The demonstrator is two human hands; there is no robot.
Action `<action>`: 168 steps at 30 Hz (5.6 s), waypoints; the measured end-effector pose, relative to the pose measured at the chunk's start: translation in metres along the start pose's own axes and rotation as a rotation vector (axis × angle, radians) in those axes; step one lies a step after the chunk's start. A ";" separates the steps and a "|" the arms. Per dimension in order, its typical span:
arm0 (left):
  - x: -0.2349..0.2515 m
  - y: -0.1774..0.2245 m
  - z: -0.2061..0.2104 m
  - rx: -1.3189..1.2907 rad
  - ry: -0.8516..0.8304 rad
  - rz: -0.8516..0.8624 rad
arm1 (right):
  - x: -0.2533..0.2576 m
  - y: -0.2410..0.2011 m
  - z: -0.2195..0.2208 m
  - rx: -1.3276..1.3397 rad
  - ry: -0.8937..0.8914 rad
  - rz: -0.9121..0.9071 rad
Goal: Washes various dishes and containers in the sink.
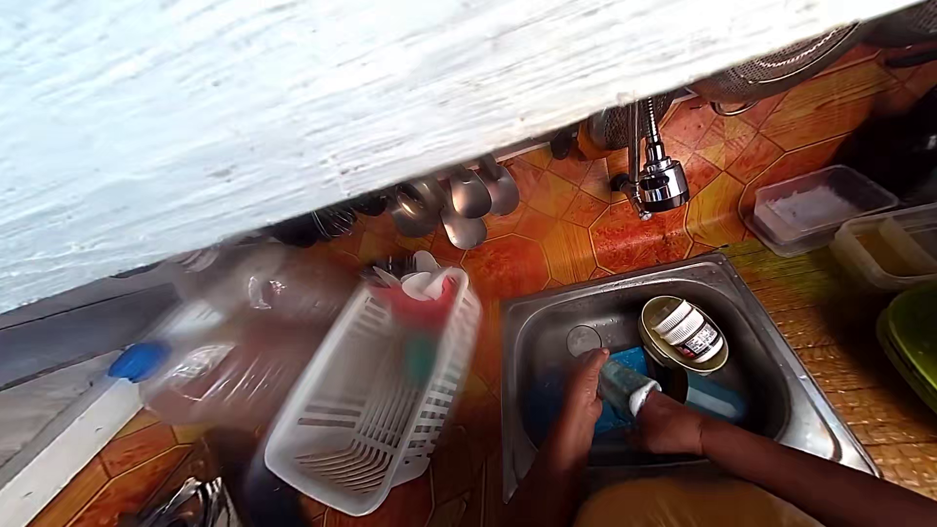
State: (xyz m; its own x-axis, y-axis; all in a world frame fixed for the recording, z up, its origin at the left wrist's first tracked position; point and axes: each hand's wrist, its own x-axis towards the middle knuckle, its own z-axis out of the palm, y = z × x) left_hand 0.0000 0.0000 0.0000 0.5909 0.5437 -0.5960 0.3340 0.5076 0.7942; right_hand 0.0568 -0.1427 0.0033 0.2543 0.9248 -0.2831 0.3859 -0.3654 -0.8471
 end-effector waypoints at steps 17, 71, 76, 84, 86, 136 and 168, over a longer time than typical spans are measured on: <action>-0.005 0.025 -0.024 0.442 -1.035 0.058 | -0.004 -0.021 -0.038 0.210 0.066 -0.047; -0.048 0.002 0.014 -0.329 -0.623 -0.038 | 0.021 0.011 -0.052 1.176 0.694 -0.340; -0.039 -0.015 0.020 0.174 -0.425 0.078 | 0.019 0.019 -0.048 0.335 0.565 -0.197; -0.048 0.000 0.020 -0.071 -0.367 0.021 | 0.026 0.019 -0.042 0.671 0.682 -0.254; -0.044 0.005 0.018 -0.260 -0.314 -0.096 | 0.023 0.016 -0.031 0.588 0.673 -0.276; 0.019 -0.063 0.047 1.946 -0.846 0.638 | -0.057 0.063 -0.070 0.287 1.001 -0.080; -0.010 -0.014 0.020 1.244 -0.617 0.380 | -0.072 0.055 -0.091 0.616 1.000 0.009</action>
State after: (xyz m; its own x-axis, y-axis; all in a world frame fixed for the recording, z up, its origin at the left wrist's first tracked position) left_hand 0.0044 -0.0262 -0.0033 0.8983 -0.0229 -0.4389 0.3092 -0.6767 0.6681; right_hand 0.1400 -0.2392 0.0177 0.9440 0.3272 -0.0436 -0.0443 -0.0052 -0.9990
